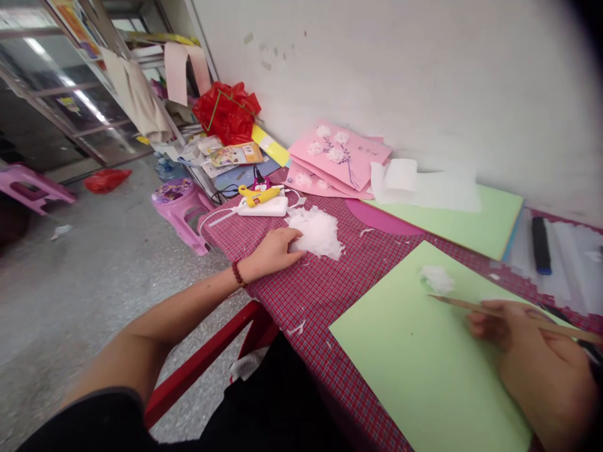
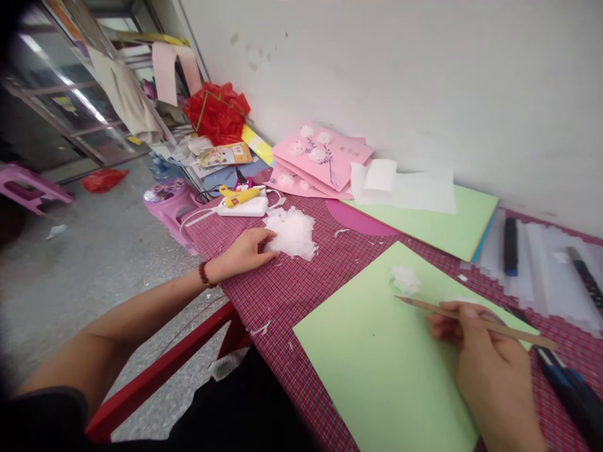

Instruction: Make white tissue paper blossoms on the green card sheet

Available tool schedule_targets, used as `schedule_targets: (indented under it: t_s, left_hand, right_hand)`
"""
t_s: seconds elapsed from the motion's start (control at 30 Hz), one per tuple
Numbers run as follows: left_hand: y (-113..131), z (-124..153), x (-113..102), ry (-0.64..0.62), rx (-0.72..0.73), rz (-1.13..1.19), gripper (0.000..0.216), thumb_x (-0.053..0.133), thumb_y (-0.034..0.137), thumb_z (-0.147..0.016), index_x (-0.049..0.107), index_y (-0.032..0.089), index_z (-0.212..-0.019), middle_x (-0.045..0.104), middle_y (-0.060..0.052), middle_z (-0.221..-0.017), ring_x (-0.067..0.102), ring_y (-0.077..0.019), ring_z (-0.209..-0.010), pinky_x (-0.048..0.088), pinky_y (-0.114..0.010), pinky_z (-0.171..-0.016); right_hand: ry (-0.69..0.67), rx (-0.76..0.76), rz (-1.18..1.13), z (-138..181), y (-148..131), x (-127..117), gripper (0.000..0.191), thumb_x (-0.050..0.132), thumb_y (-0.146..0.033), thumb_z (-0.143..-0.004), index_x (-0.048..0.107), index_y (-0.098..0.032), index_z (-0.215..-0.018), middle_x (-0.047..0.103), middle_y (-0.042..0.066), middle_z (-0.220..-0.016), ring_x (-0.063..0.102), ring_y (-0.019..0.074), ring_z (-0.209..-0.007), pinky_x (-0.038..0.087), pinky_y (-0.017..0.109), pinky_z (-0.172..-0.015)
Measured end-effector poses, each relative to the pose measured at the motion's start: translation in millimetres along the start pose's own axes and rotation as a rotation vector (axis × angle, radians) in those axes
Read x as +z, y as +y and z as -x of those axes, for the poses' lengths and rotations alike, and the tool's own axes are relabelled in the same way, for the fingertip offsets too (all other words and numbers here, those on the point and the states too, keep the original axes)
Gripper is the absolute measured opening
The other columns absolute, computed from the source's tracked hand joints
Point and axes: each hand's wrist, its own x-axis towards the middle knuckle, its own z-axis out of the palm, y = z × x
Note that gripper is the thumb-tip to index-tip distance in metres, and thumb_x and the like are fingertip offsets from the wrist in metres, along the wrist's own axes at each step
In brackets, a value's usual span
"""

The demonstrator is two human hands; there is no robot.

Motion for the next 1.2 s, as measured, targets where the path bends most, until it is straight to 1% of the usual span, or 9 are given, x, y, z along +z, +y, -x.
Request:
schedule_targets:
  t_s: [0.17,0.37,0.47,0.57,0.7,0.83,0.93,1.07,1.2]
  left_hand:
    - [-3,-5,-2,0.062,-0.117,0.286,0.027,0.055,0.01,-0.075,0.062,0.013,-0.101,0.064,-0.003,-0.088,0.055,-0.0114,-0.073,0.044,-0.025,-0.07]
    - [-1,-10,-12,0.058,-0.208,0.66,0.046,0.06,0.015,-0.071,0.054,0.013,-0.116,0.046,0.005,-0.07,0.042,-0.0062,-0.058,0.033,-0.019,-0.053]
    - [2,-15,-14,-0.014,-0.246,0.682,0.032,0.061,0.021,-0.07,0.058,0.013,-0.101,0.049,0.004,-0.069,0.043,-0.0067,-0.057,0.033,-0.02,-0.054]
    - [7,-18,-20,-0.075,-0.229,0.555,0.017,0.06,0.03,-0.073,0.06,0.014,-0.079,0.055,0.001,-0.069,0.046,-0.0092,-0.06,0.036,-0.023,-0.057]
    - [4,-28,-27,-0.088,-0.12,0.203,0.033,0.048,0.045,-0.084,0.059,0.019,-0.065,0.052,-0.001,-0.062,0.048,-0.0151,-0.059,0.036,-0.029,-0.056]
    - [7,-40,-32,0.235,0.24,-0.273,0.028,0.05,0.043,-0.085,0.068,0.024,-0.075,0.062,-0.008,-0.113,0.052,-0.0332,-0.109,0.035,-0.052,-0.095]
    - [35,-46,-37,0.351,0.361,-0.298,0.02,0.055,0.037,-0.085,0.071,0.026,-0.082,0.063,-0.007,-0.113,0.054,-0.0301,-0.108,0.036,-0.049,-0.096]
    - [90,-67,-28,0.096,0.286,0.191,0.024,0.058,0.037,-0.084,0.065,0.019,-0.07,0.061,0.0,-0.07,0.054,-0.0129,-0.066,0.041,-0.026,-0.061]
    - [135,-95,5,-0.236,0.106,0.654,0.022,0.061,0.036,-0.079,0.065,0.015,-0.073,0.057,0.002,-0.061,0.046,-0.008,-0.055,0.032,-0.021,-0.05]
  right_hand:
    - [-0.031,0.071,-0.014,3,-5,0,0.024,0.055,-0.048,-0.08,0.07,-0.031,-0.075,0.062,0.012,-0.068,0.058,0.0164,-0.058,0.043,0.047,-0.064]
    - [-0.062,0.086,-0.038,2,-8,1,0.023,0.056,-0.049,-0.081,0.069,-0.03,-0.075,0.062,0.011,-0.071,0.058,0.0179,-0.061,0.044,0.047,-0.067]
    - [-0.073,0.089,-0.058,3,-12,3,0.024,0.059,-0.05,-0.081,0.068,-0.028,-0.076,0.062,0.011,-0.071,0.058,0.0193,-0.062,0.045,0.045,-0.067]
    - [-0.067,0.084,-0.146,4,-13,5,0.025,0.064,-0.05,-0.079,0.067,-0.025,-0.077,0.062,0.008,-0.069,0.057,0.0179,-0.059,0.044,0.038,-0.06]
    - [-0.055,-0.019,-0.259,2,-10,6,0.026,0.059,-0.046,-0.084,0.063,-0.021,-0.078,0.06,0.001,-0.063,0.054,0.0148,-0.053,0.042,0.03,-0.053]
    - [0.022,-0.021,-0.264,-2,-6,6,0.024,0.056,-0.041,-0.088,0.061,-0.02,-0.079,0.059,-0.001,-0.061,0.053,0.0119,-0.051,0.042,0.026,-0.051]
    - [-0.001,-0.027,-0.253,-1,-8,7,0.023,0.055,-0.039,-0.09,0.061,-0.02,-0.08,0.06,-0.001,-0.063,0.054,0.0112,-0.052,0.043,0.025,-0.052]
    - [-0.118,-0.082,-0.169,4,-13,9,0.022,0.054,-0.039,-0.09,0.061,-0.02,-0.084,0.064,0.0,-0.07,0.058,0.012,-0.057,0.046,0.026,-0.058]
    - [-0.158,-0.116,-0.064,7,-17,11,0.023,0.054,-0.041,-0.091,0.062,-0.02,-0.088,0.067,0.002,-0.076,0.06,0.0133,-0.061,0.048,0.028,-0.062]
